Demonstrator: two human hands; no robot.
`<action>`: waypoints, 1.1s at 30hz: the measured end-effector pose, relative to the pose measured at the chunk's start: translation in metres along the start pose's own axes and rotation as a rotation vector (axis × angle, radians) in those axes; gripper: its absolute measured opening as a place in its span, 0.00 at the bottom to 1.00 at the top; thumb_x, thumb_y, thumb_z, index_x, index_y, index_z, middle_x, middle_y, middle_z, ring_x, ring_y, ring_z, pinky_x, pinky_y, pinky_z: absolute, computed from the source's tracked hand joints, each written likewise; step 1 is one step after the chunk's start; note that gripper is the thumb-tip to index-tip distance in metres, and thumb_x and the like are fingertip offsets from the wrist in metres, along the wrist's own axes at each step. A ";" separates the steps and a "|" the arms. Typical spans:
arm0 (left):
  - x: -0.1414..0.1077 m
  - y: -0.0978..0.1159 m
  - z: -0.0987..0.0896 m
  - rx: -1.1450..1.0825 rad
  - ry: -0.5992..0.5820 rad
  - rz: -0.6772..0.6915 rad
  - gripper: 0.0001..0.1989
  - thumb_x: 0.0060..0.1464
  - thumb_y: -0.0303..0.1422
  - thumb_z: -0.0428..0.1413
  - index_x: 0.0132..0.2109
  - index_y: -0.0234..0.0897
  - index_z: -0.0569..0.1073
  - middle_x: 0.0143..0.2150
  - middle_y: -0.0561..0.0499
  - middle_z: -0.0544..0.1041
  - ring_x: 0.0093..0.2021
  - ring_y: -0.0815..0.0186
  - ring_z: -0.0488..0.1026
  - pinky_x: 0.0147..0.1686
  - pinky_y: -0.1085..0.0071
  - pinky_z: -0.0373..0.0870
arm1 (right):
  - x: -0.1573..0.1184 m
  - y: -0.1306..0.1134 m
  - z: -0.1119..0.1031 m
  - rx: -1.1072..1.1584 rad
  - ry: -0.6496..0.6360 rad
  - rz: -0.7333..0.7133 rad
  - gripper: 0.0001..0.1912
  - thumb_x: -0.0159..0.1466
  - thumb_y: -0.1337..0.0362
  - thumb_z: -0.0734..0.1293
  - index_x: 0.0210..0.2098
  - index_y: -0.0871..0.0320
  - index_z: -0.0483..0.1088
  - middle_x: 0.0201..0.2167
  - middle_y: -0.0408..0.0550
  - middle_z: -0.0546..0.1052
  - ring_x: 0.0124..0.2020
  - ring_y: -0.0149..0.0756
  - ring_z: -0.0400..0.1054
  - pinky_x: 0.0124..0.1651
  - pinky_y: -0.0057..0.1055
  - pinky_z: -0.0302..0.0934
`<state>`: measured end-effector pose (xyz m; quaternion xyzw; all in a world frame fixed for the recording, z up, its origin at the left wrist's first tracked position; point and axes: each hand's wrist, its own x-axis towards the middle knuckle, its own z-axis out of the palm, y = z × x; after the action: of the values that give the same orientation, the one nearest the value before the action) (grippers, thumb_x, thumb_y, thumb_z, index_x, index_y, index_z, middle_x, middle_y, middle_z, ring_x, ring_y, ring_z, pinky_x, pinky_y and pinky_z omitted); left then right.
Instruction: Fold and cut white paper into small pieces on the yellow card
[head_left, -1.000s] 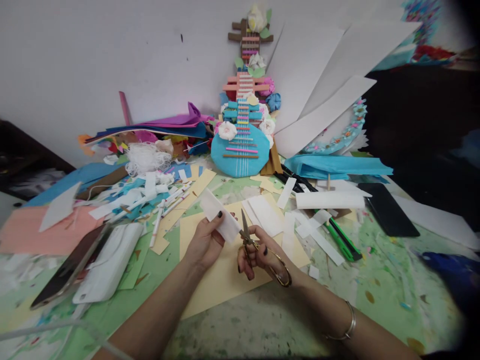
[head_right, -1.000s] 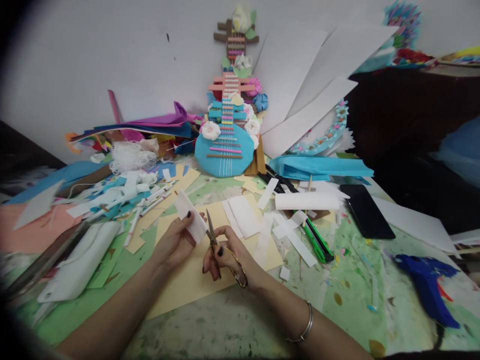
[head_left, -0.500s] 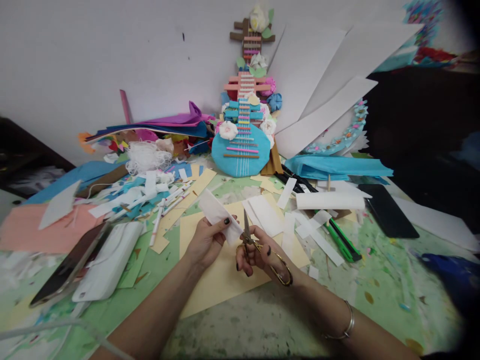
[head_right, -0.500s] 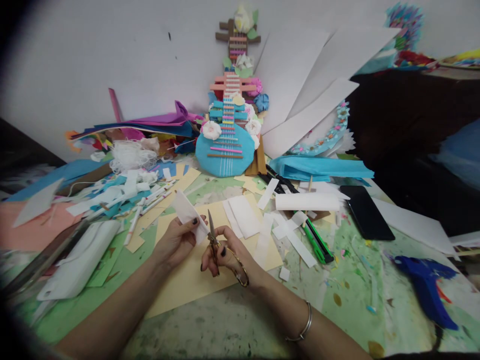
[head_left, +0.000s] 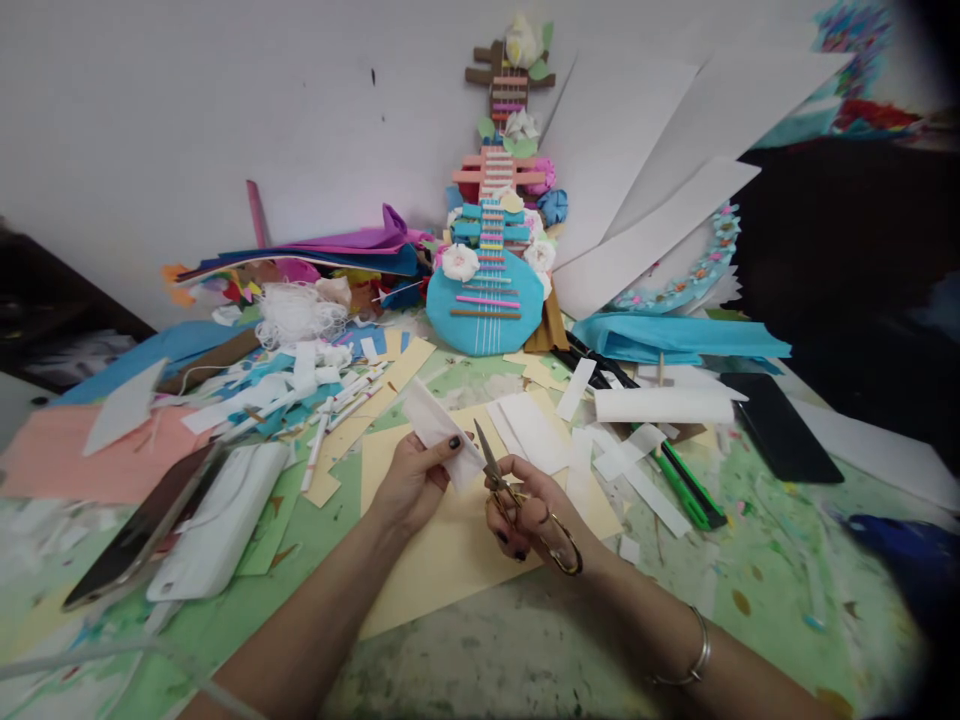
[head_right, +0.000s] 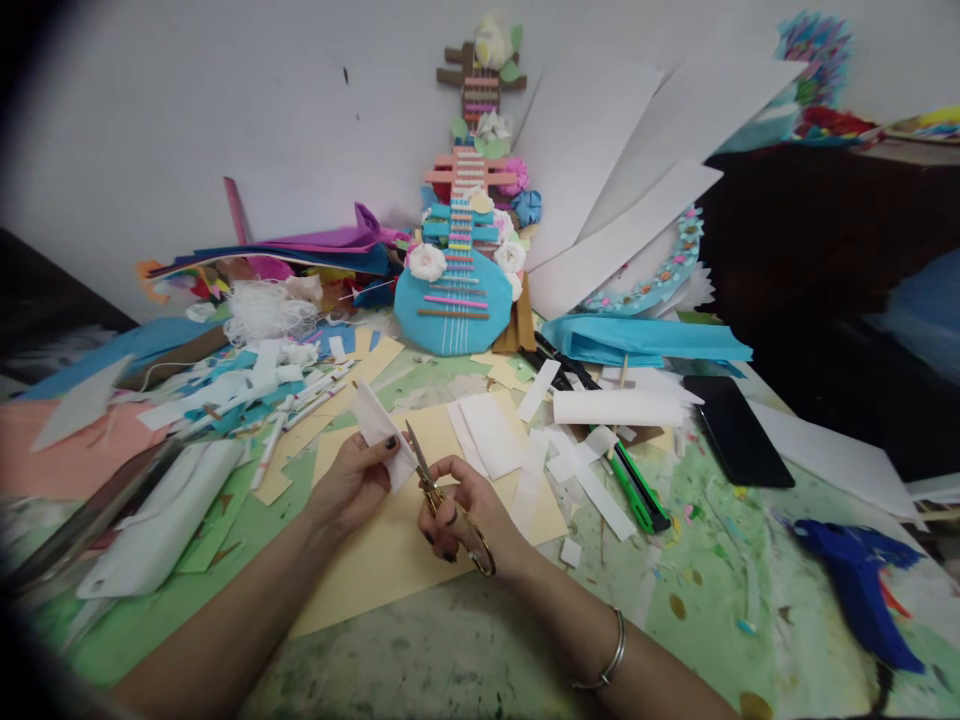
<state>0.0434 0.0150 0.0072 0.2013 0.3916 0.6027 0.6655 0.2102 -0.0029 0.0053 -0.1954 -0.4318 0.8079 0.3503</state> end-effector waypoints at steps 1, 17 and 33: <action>0.000 0.000 0.000 0.002 -0.006 0.000 0.13 0.35 0.27 0.67 0.32 0.28 0.75 0.29 0.47 0.79 0.30 0.66 0.75 0.34 0.73 0.71 | 0.000 -0.002 0.001 -0.001 0.016 0.027 0.34 0.43 0.40 0.71 0.37 0.56 0.55 0.18 0.34 0.65 0.12 0.18 0.47 0.15 0.19 0.46; -0.001 0.008 0.001 0.011 0.010 0.008 0.13 0.31 0.25 0.68 0.29 0.29 0.76 0.28 0.48 0.79 0.24 0.71 0.73 0.27 0.78 0.69 | 0.001 0.002 -0.004 -0.045 0.051 0.132 0.32 0.44 0.45 0.73 0.36 0.56 0.54 0.13 0.33 0.68 0.06 0.19 0.49 0.08 0.16 0.44; -0.007 0.005 0.004 0.113 -0.108 0.007 0.11 0.33 0.26 0.67 0.29 0.29 0.78 0.26 0.47 0.79 0.26 0.69 0.73 0.30 0.76 0.69 | -0.001 0.002 -0.001 -0.157 -0.035 -0.051 0.29 0.53 0.39 0.64 0.35 0.56 0.53 0.20 0.40 0.70 0.13 0.22 0.55 0.17 0.21 0.47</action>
<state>0.0430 0.0101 0.0155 0.2720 0.3877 0.5703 0.6711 0.2110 -0.0042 0.0035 -0.1972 -0.5046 0.7657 0.3468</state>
